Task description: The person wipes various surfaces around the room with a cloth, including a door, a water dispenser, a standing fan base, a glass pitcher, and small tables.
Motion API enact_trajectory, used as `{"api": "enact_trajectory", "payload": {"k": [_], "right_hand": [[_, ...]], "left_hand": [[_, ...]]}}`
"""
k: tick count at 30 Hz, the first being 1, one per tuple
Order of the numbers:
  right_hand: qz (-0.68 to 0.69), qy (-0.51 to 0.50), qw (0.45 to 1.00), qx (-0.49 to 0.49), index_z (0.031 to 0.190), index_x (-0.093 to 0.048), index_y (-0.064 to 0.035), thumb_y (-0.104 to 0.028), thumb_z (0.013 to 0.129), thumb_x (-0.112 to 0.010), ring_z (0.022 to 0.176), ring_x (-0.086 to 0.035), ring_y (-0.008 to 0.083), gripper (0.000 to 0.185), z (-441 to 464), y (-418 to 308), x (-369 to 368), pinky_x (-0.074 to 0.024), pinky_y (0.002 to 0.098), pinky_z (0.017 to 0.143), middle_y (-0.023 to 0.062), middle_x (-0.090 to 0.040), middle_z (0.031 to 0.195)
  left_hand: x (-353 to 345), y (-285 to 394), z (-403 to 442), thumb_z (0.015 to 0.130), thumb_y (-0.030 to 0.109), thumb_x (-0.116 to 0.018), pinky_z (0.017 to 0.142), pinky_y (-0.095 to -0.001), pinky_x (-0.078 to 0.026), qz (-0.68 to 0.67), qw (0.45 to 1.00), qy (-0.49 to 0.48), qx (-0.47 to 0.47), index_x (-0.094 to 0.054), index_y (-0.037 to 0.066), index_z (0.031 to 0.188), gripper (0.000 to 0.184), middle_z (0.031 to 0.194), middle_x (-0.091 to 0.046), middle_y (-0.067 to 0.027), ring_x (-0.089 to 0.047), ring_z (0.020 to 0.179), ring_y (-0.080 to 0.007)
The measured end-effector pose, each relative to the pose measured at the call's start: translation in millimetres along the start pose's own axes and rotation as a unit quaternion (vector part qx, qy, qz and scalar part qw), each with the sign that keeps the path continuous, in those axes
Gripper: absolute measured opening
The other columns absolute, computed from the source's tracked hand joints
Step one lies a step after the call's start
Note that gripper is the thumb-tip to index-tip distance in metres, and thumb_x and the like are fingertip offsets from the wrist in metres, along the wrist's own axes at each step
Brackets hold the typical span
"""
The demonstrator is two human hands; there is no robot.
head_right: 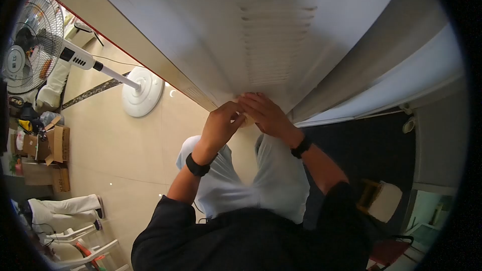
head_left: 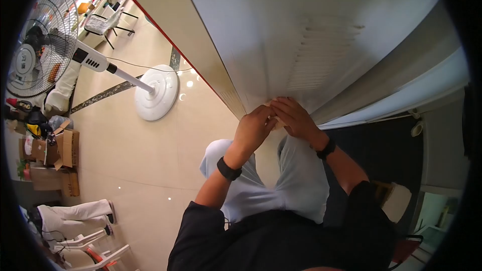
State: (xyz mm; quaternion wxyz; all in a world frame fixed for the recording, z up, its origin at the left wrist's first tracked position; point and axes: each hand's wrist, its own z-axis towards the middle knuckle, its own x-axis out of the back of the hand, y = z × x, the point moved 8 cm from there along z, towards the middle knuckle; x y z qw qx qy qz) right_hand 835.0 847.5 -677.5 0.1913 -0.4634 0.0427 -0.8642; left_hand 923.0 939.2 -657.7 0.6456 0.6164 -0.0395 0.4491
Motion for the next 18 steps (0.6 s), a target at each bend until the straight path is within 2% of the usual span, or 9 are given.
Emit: {"api": "enact_trajectory", "payload": {"k": [2, 5, 8, 12, 15, 18], "right_hand": [[0.016, 0.048, 0.999, 0.006, 0.135, -0.055, -0.0038, 0.002, 0.082, -0.062, 0.135, -0.045, 0.0309, 0.053, 8.9, -11.7, 26.9, -0.0386, 0.0468, 0.113, 0.0119, -0.051, 0.141], [0.046, 0.029, 0.998, -0.034, 0.132, -0.057, -0.0021, 0.008, 0.077, -0.059, 0.134, -0.046, 0.0346, 0.056, 35.1, -33.4, 73.0, -0.0403, 0.0479, 0.112, 0.0135, -0.054, 0.137], [0.114, 0.009, 0.988, -0.099, 0.132, -0.056, -0.0020, 0.010, 0.072, -0.059, 0.135, -0.045, 0.0357, 0.062, 57.6, -56.7, 106.7, -0.0416, 0.0481, 0.111, 0.0145, -0.052, 0.139], [0.186, -0.035, 0.974, -0.127, 0.132, -0.058, -0.0051, 0.012, 0.070, -0.058, 0.136, -0.044, 0.0375, 0.064, 105.6, -97.7, 166.2, -0.0424, 0.0478, 0.110, 0.0161, -0.050, 0.140], [0.190, 0.020, 0.975, -0.111, 0.128, -0.061, -0.0075, 0.008, 0.074, -0.061, 0.134, -0.045, 0.0396, 0.056, 158.7, -123.1, 227.3, -0.0451, 0.0485, 0.107, 0.0158, -0.051, 0.138], [0.125, 0.054, 0.987, -0.082, 0.123, -0.065, -0.0092, 0.003, 0.079, -0.064, 0.131, -0.048, 0.0415, 0.045, 225.8, -150.6, 305.3, -0.0479, 0.0489, 0.103, 0.0152, -0.052, 0.137]], "left_hand": [[16.7, 25.4, 3.4, 0.085, 0.009, -0.072, 0.065, -0.0359, -0.055, -0.007, 0.999, -0.021, -0.045, -0.064, 0.003, 0.101, 0.019, 0.098, -0.068, -0.0120, -0.070, 0.076, -0.0277], [45.3, 64.7, 4.7, 0.084, 0.009, -0.072, 0.064, -0.0360, -0.055, -0.037, 0.997, -0.013, -0.063, -0.065, 0.006, 0.101, 0.019, 0.098, -0.068, -0.0102, -0.069, 0.072, -0.0280], [76.2, 101.4, -0.6, 0.084, 0.011, -0.073, 0.062, -0.0357, -0.055, -0.062, 0.997, -0.019, -0.032, -0.065, 0.007, 0.101, 0.019, 0.098, -0.068, -0.0096, -0.069, 0.069, -0.0273], [131.0, 158.4, -0.1, 0.081, 0.012, -0.076, 0.063, -0.0356, -0.056, -0.086, 0.996, -0.017, -0.004, -0.065, 0.005, 0.104, 0.026, 0.098, -0.068, -0.0098, -0.069, 0.067, -0.0276], [183.7, 217.7, 6.6, 0.077, 0.008, -0.080, 0.070, -0.0359, -0.058, -0.134, 0.990, 0.026, 0.018, -0.065, 0.005, 0.106, 0.032, 0.104, -0.068, -0.0108, -0.071, 0.077, -0.0278], [257.7, 301.1, 21.9, 0.073, 0.004, -0.082, 0.080, -0.0361, -0.057, -0.071, 0.991, 0.099, -0.063, -0.064, 0.004, 0.111, 0.042, 0.113, -0.065, -0.0134, -0.069, 0.096, -0.0296]]}}
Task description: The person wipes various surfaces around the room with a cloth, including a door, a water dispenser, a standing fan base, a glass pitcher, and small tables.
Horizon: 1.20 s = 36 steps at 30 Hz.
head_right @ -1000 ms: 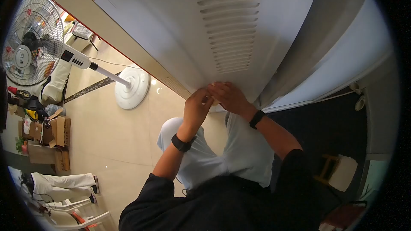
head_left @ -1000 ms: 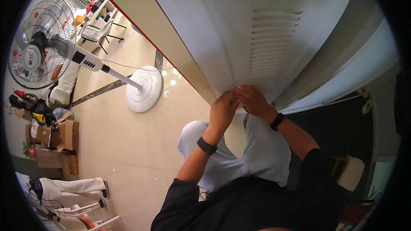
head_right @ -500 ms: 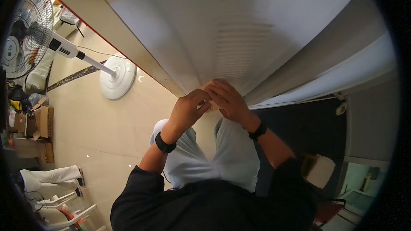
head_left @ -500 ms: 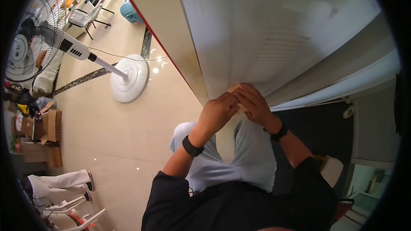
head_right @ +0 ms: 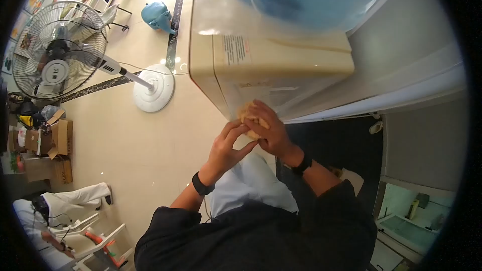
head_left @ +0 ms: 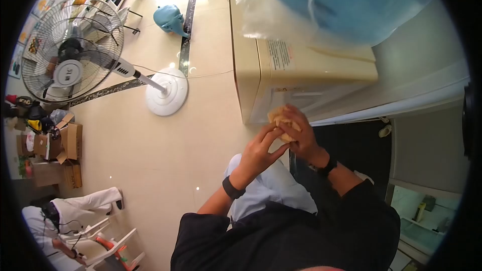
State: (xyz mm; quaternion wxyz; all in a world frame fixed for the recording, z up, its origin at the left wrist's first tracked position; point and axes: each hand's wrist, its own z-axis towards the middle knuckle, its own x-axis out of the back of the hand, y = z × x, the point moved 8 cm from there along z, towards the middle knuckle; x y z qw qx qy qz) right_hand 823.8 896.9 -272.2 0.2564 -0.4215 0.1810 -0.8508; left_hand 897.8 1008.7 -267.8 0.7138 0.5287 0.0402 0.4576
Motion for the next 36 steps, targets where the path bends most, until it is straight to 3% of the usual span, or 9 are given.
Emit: {"api": "enact_trajectory", "payload": {"k": [4, 7, 9, 11, 14, 18, 24, 30, 36], "right_hand": [[-0.033, 0.111, 0.992, 0.049, 0.121, -0.067, -0.0099, 0.002, 0.080, -0.063, 0.127, -0.051, 0.0413, 0.043, 91.6, -75.6, 70.0, -0.0481, 0.0479, 0.102, 0.0153, -0.054, 0.134], [-0.034, 0.090, 0.995, -0.008, 0.120, -0.066, -0.0073, 0.003, 0.078, -0.064, 0.127, -0.051, 0.0400, 0.044, 153.7, -85.3, 83.1, -0.0457, 0.0451, 0.104, 0.0157, -0.055, 0.132], [-0.044, 0.082, 0.995, -0.034, 0.121, -0.063, -0.0045, 0.003, 0.077, -0.063, 0.123, -0.052, 0.0381, 0.045, 173.3, -86.9, 84.5, -0.0452, 0.0436, 0.104, 0.0145, -0.056, 0.130], [-0.044, 0.090, 0.994, -0.049, 0.122, -0.061, -0.0036, 0.003, 0.077, -0.064, 0.120, -0.053, 0.0376, 0.046, 185.0, -80.9, 87.3, -0.0460, 0.0445, 0.102, 0.0139, -0.057, 0.129], [-0.055, 0.075, 0.985, -0.145, 0.121, -0.060, -0.0006, 0.004, 0.076, -0.062, 0.119, -0.053, 0.0371, 0.045, 183.4, -70.6, 107.9, -0.0453, 0.0431, 0.102, 0.0164, -0.059, 0.123], [-0.119, 0.055, 0.967, -0.220, 0.121, -0.059, 0.0007, 0.004, 0.077, -0.061, 0.121, -0.052, 0.0376, 0.044, 158.7, -55.5, 147.0, -0.0438, 0.0431, 0.103, 0.0170, -0.059, 0.122], [-0.225, 0.100, 0.943, -0.225, 0.123, -0.057, -0.0005, 0.005, 0.075, -0.064, 0.128, -0.048, 0.0384, 0.049, 126.5, -51.3, 193.0, -0.0417, 0.0441, 0.106, 0.0152, -0.057, 0.127], [-0.184, 0.042, 0.957, -0.219, 0.126, -0.058, 0.0012, 0.005, 0.075, -0.065, 0.130, -0.047, 0.0375, 0.052, 140.8, -53.3, 179.9, -0.0410, 0.0441, 0.109, 0.0171, -0.056, 0.130], [-0.112, 0.017, 0.978, -0.175, 0.123, -0.060, 0.0009, -0.004, 0.077, -0.069, 0.111, -0.056, 0.0344, 0.048, 178.1, -65.4, 144.1, -0.0474, 0.0417, 0.098, 0.0149, -0.061, 0.120]], "left_hand": [[64.3, 89.7, 45.8, 0.077, 0.003, -0.079, 0.088, -0.0373, -0.056, 0.013, 0.995, 0.071, -0.065, -0.059, 0.006, 0.126, 0.053, 0.124, -0.060, -0.0181, -0.062, 0.112, -0.0347], [98.7, 109.6, 91.8, 0.078, -0.004, -0.075, 0.088, -0.0379, -0.056, 0.045, 0.993, 0.111, -0.024, -0.059, 0.001, 0.125, 0.050, 0.129, -0.059, -0.0183, -0.063, 0.111, -0.0329], [103.8, 91.3, 111.7, 0.083, -0.008, -0.069, 0.087, -0.0337, -0.058, -0.038, 0.992, 0.115, 0.045, -0.059, 0.001, 0.125, 0.044, 0.128, -0.060, -0.0182, -0.067, 0.104, -0.0276], [101.7, 84.9, 125.6, 0.082, -0.004, -0.070, 0.085, -0.0385, -0.056, -0.061, 0.990, 0.099, 0.081, -0.059, 0.001, 0.124, 0.043, 0.120, -0.063, -0.0193, -0.067, 0.096, -0.0343], [85.3, 93.9, 148.6, 0.085, 0.001, -0.067, 0.077, -0.0402, -0.056, -0.020, 0.993, 0.030, 0.115, -0.060, 0.002, 0.121, 0.036, 0.109, -0.067, -0.0200, -0.068, 0.089, -0.0344], [41.6, 123.1, 178.2, 0.089, 0.010, -0.062, 0.069, -0.0430, -0.054, 0.051, 0.995, -0.056, 0.068, -0.057, 0.004, 0.117, 0.030, 0.099, -0.067, -0.0191, -0.067, 0.085, -0.0354], [-14.5, 150.1, 190.0, 0.092, 0.017, -0.059, 0.063, -0.0492, -0.052, 0.084, 0.988, -0.126, 0.026, -0.054, 0.009, 0.116, 0.026, 0.097, -0.069, -0.0179, -0.065, 0.077, -0.0416], [9.7, 136.9, 197.8, 0.092, 0.022, -0.063, 0.066, -0.0451, -0.054, 0.131, 0.974, -0.178, 0.047, -0.058, 0.011, 0.120, 0.031, 0.098, -0.070, -0.0153, -0.068, 0.078, -0.0368], [72.2, 122.7, 191.6, 0.085, 0.019, -0.072, 0.062, -0.0366, -0.054, 0.153, 0.965, -0.192, 0.093, -0.064, 0.009, 0.111, 0.029, 0.080, -0.071, -0.0099, -0.070, 0.069, -0.0258]]}}
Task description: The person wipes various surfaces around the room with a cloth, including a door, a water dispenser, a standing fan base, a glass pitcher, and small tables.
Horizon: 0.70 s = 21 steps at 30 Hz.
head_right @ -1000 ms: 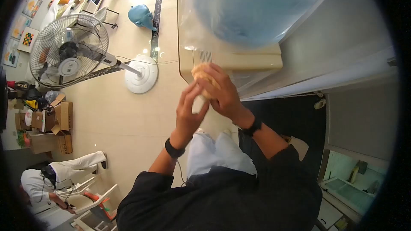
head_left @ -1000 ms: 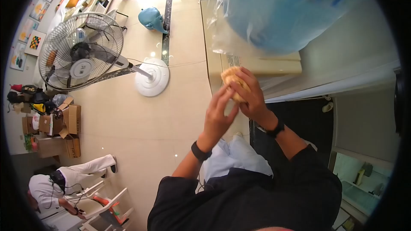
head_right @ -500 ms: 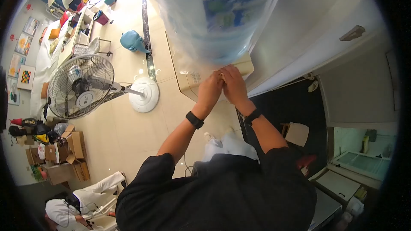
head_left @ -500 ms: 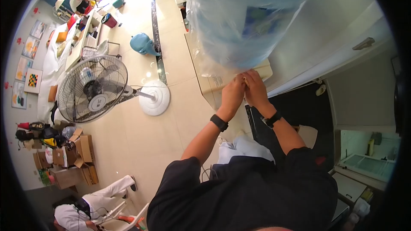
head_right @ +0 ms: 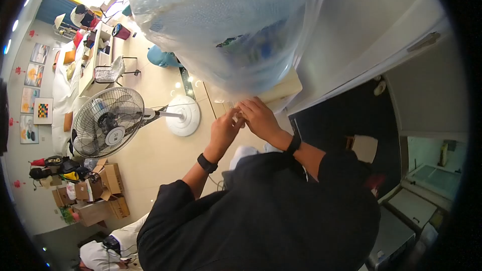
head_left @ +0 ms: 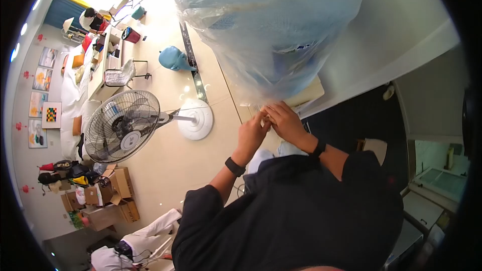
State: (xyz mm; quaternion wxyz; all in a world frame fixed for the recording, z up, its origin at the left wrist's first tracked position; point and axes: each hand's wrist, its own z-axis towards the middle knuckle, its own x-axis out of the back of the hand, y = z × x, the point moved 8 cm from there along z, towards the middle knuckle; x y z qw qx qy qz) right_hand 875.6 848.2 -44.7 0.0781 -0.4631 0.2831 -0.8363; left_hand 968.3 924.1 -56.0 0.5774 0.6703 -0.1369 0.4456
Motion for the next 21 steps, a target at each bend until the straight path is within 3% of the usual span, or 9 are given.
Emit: {"api": "enact_trajectory", "payload": {"k": [5, 9, 13, 14, 17, 21], "right_hand": [[0.029, -0.007, 0.999, -0.010, 0.125, -0.060, -0.0013, -0.008, 0.082, -0.067, 0.101, -0.060, 0.0341, 0.044, 12.4, -5.5, -26.5, -0.0502, 0.0412, 0.091, 0.0139, -0.065, 0.115], [0.023, -0.019, 0.999, -0.042, 0.127, -0.061, -0.0019, -0.007, 0.080, -0.068, 0.102, -0.062, 0.0323, 0.047, 21.2, -8.5, -35.0, -0.0507, 0.0399, 0.091, 0.0129, -0.065, 0.117], [0.020, -0.020, 0.990, -0.136, 0.124, -0.063, -0.0071, -0.016, 0.082, -0.071, 0.104, -0.061, 0.0316, 0.044, 32.8, -10.1, -56.4, -0.0504, 0.0399, 0.091, 0.0102, -0.065, 0.115], [0.015, -0.018, 0.983, -0.184, 0.124, -0.063, -0.0071, -0.015, 0.081, -0.071, 0.103, -0.062, 0.0320, 0.045, 37.4, -15.7, -61.8, -0.0506, 0.0400, 0.091, 0.0100, -0.065, 0.115], [-0.011, 0.037, 0.967, -0.252, 0.126, -0.062, -0.0073, -0.014, 0.082, -0.071, 0.104, -0.062, 0.0325, 0.046, 52.9, -27.2, -94.4, -0.0506, 0.0404, 0.091, 0.0106, -0.066, 0.112], [-0.074, 0.143, 0.956, -0.245, 0.130, -0.059, -0.0112, -0.016, 0.085, -0.069, 0.106, -0.062, 0.0332, 0.046, 98.5, -42.3, -125.8, -0.0532, 0.0424, 0.082, 0.0122, -0.067, 0.115]], "left_hand": [[21.6, -21.0, 7.7, 0.085, 0.021, -0.072, 0.063, -0.0372, -0.053, -0.001, 1.000, -0.028, 0.002, -0.065, 0.008, 0.107, 0.027, 0.076, -0.071, -0.0112, -0.070, 0.070, -0.0272], [31.0, -33.3, 20.1, 0.086, 0.022, -0.070, 0.063, -0.0402, -0.053, -0.028, 0.994, -0.098, -0.042, -0.062, 0.010, 0.108, 0.026, 0.083, -0.070, -0.0102, -0.069, 0.071, -0.0299], [40.9, -56.9, 40.7, 0.086, 0.022, -0.069, 0.063, -0.0421, -0.053, -0.047, 0.980, -0.160, -0.113, -0.061, 0.010, 0.108, 0.026, 0.088, -0.070, -0.0110, -0.068, 0.073, -0.0324], [48.5, -62.2, 46.6, 0.085, 0.019, -0.071, 0.063, -0.0380, -0.054, -0.025, 0.976, -0.168, -0.136, -0.063, 0.009, 0.108, 0.026, 0.086, -0.070, -0.0105, -0.070, 0.070, -0.0264], [66.7, -93.4, 65.1, 0.085, 0.020, -0.069, 0.065, -0.0423, -0.054, -0.084, 0.962, -0.211, -0.151, -0.060, 0.009, 0.108, 0.027, 0.091, -0.069, -0.0123, -0.068, 0.076, -0.0335], [90.1, -136.7, 95.1, 0.087, 0.017, -0.067, 0.066, -0.0405, -0.055, -0.102, 0.959, -0.198, -0.173, -0.060, 0.009, 0.110, 0.025, 0.093, -0.070, -0.0119, -0.070, 0.075, -0.0293]]}}
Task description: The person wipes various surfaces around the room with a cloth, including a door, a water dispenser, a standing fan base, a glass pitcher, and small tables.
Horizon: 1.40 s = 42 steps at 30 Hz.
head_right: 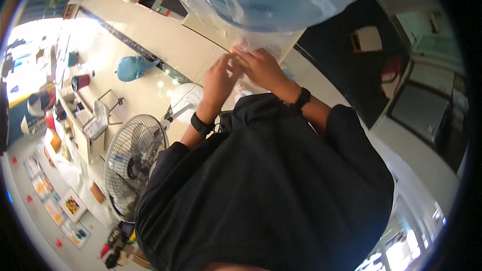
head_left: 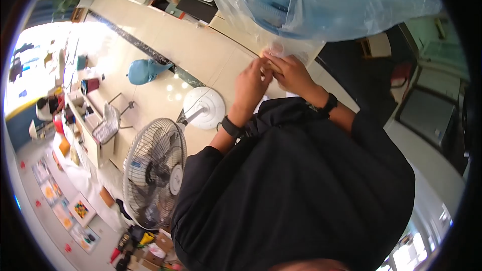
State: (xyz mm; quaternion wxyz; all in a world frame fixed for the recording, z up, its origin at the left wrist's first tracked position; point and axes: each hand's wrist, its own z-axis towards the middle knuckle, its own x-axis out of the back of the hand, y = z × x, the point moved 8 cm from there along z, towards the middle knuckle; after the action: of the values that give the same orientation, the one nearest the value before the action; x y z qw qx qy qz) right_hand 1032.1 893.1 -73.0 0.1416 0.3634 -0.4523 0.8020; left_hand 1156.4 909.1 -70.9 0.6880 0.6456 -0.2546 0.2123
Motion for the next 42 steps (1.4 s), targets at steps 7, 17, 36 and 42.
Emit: {"api": "enact_trajectory", "payload": {"k": [7, 17, 36, 42], "right_hand": [[0.045, -0.015, 0.996, -0.073, 0.147, -0.037, -0.0095, -0.007, 0.089, -0.061, 0.118, -0.054, 0.0400, 0.062, 53.8, -0.8, -62.5, -0.0525, 0.0431, 0.086, 0.0192, -0.055, 0.127], [-0.059, -0.047, 0.993, -0.086, 0.143, -0.039, -0.0095, -0.008, 0.084, -0.063, 0.092, -0.065, 0.0352, 0.063, 19.3, 1.8, -39.1, -0.0546, 0.0424, 0.066, 0.0078, -0.052, 0.139], [-0.107, -0.051, 0.967, -0.225, 0.142, -0.042, -0.0011, -0.008, 0.077, -0.067, 0.116, -0.055, 0.0362, 0.069, 120.4, -14.0, -104.4, -0.0475, 0.0438, 0.096, 0.0181, -0.052, 0.133], [-0.137, 0.084, 0.961, -0.223, 0.143, -0.040, 0.0018, -0.006, 0.077, -0.067, 0.124, -0.052, 0.0380, 0.072, 151.4, -15.8, -116.2, -0.0445, 0.0442, 0.102, 0.0201, -0.050, 0.140]], "left_hand": [[44.2, -46.5, 49.0, 0.091, 0.022, -0.060, 0.066, -0.0456, -0.054, 0.093, 0.995, 0.021, -0.016, -0.061, 0.014, 0.112, 0.022, 0.084, -0.071, -0.0106, -0.068, 0.075, -0.0348], [26.3, -15.0, 41.6, 0.083, 0.014, -0.067, 0.061, -0.0404, -0.054, 0.059, 0.992, -0.042, -0.100, -0.062, 0.010, 0.101, 0.019, 0.080, -0.069, -0.0100, -0.068, 0.069, -0.0295], [103.7, -65.4, 141.8, 0.080, 0.022, -0.067, 0.062, -0.0447, -0.054, 0.104, 0.969, -0.161, -0.158, -0.061, 0.010, 0.098, 0.023, 0.075, -0.069, -0.0112, -0.068, 0.068, -0.0341], [106.5, -95.5, 179.6, 0.081, 0.024, -0.070, 0.063, -0.0435, -0.055, 0.103, 0.955, -0.209, -0.183, -0.065, 0.012, 0.101, 0.024, 0.076, -0.070, -0.0103, -0.068, 0.070, -0.0337]]}}
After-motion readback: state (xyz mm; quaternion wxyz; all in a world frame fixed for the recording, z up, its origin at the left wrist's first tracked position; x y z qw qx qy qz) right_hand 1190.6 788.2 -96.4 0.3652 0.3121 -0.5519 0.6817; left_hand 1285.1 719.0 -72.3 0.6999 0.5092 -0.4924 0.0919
